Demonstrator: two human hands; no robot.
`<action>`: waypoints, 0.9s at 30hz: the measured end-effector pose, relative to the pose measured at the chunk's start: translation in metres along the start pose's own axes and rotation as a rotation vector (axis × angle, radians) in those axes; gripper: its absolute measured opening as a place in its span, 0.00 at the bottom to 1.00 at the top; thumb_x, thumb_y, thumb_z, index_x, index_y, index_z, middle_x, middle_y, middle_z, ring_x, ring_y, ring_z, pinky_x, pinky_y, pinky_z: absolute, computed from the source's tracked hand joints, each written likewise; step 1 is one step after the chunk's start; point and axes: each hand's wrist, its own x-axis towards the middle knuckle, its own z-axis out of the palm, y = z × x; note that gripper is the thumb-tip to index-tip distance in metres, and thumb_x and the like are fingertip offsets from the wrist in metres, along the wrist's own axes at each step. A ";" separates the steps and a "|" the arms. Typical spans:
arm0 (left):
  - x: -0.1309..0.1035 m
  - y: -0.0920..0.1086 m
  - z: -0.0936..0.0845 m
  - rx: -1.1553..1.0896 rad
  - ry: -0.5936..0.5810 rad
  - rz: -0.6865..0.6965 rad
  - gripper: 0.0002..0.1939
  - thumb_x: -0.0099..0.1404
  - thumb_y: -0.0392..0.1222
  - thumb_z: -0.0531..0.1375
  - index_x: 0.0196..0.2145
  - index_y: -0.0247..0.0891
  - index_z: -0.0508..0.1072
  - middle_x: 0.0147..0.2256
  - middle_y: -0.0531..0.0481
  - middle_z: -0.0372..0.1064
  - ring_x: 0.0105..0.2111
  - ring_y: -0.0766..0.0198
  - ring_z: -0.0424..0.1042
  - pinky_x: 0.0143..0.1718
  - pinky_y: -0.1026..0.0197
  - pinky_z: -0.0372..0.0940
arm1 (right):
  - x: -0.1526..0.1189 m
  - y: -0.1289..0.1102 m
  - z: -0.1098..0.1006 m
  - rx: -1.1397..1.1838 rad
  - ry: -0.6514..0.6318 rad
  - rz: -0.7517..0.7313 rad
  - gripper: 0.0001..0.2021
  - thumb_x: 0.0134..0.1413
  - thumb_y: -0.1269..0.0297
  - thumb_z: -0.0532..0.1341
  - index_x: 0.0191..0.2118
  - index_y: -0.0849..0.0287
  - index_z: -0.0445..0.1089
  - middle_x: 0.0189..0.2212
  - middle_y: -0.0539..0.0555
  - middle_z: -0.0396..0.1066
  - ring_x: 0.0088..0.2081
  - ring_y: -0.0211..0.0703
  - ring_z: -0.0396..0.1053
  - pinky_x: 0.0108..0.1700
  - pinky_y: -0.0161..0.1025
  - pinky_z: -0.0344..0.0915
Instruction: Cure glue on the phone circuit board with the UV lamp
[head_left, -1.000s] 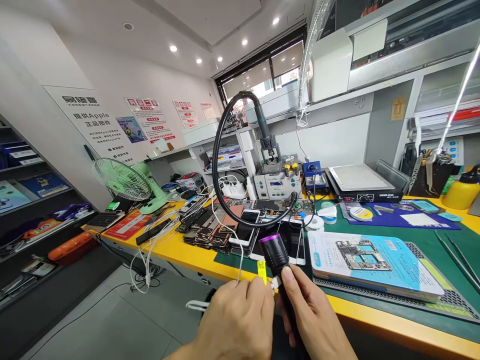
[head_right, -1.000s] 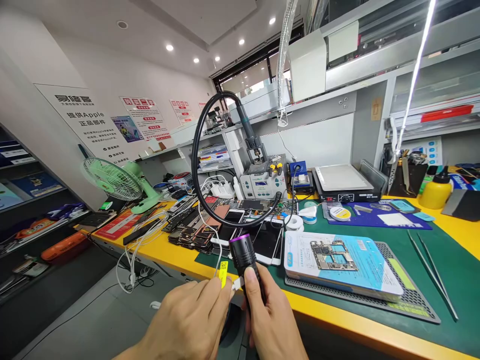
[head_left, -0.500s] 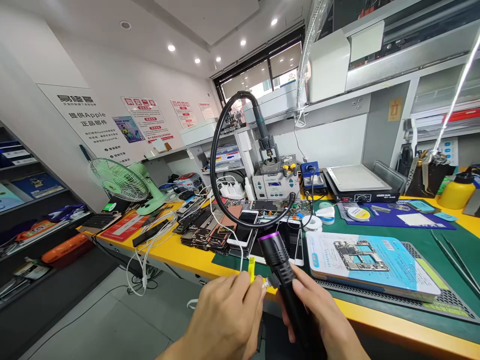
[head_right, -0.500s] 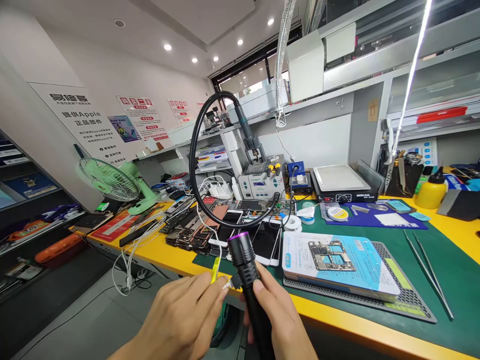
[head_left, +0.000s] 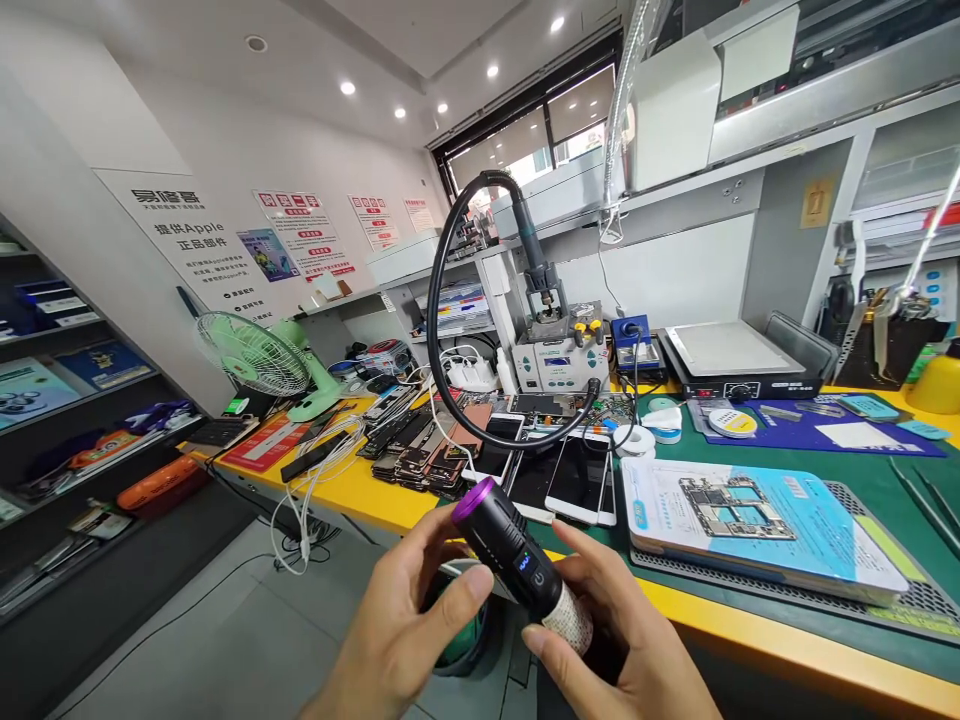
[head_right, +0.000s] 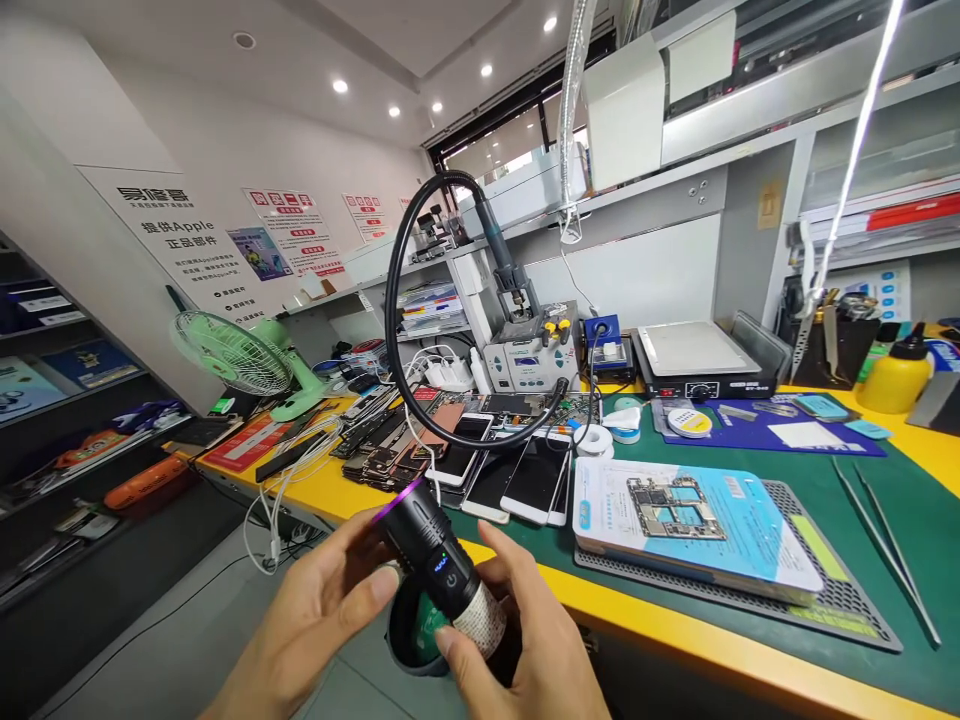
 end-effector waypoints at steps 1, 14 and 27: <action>0.001 0.001 0.002 -0.091 -0.002 -0.016 0.26 0.73 0.57 0.64 0.62 0.42 0.71 0.57 0.42 0.77 0.58 0.52 0.77 0.60 0.52 0.75 | -0.001 0.000 0.002 0.000 -0.002 -0.007 0.32 0.56 0.55 0.70 0.67 0.52 0.71 0.44 0.55 0.81 0.40 0.50 0.80 0.46 0.42 0.75; 0.005 -0.003 0.005 -0.240 0.046 -0.033 0.24 0.73 0.55 0.66 0.59 0.39 0.75 0.55 0.41 0.78 0.56 0.54 0.78 0.57 0.55 0.74 | -0.005 0.003 0.016 -0.060 0.048 -0.076 0.29 0.61 0.57 0.67 0.66 0.52 0.69 0.46 0.56 0.82 0.48 0.52 0.81 0.52 0.42 0.74; 0.006 -0.003 0.002 -0.105 0.138 -0.058 0.25 0.70 0.58 0.68 0.55 0.38 0.76 0.51 0.41 0.80 0.50 0.54 0.80 0.52 0.55 0.76 | -0.001 0.015 0.039 -0.042 0.021 -0.122 0.27 0.63 0.57 0.65 0.66 0.55 0.69 0.47 0.59 0.82 0.47 0.54 0.83 0.51 0.43 0.78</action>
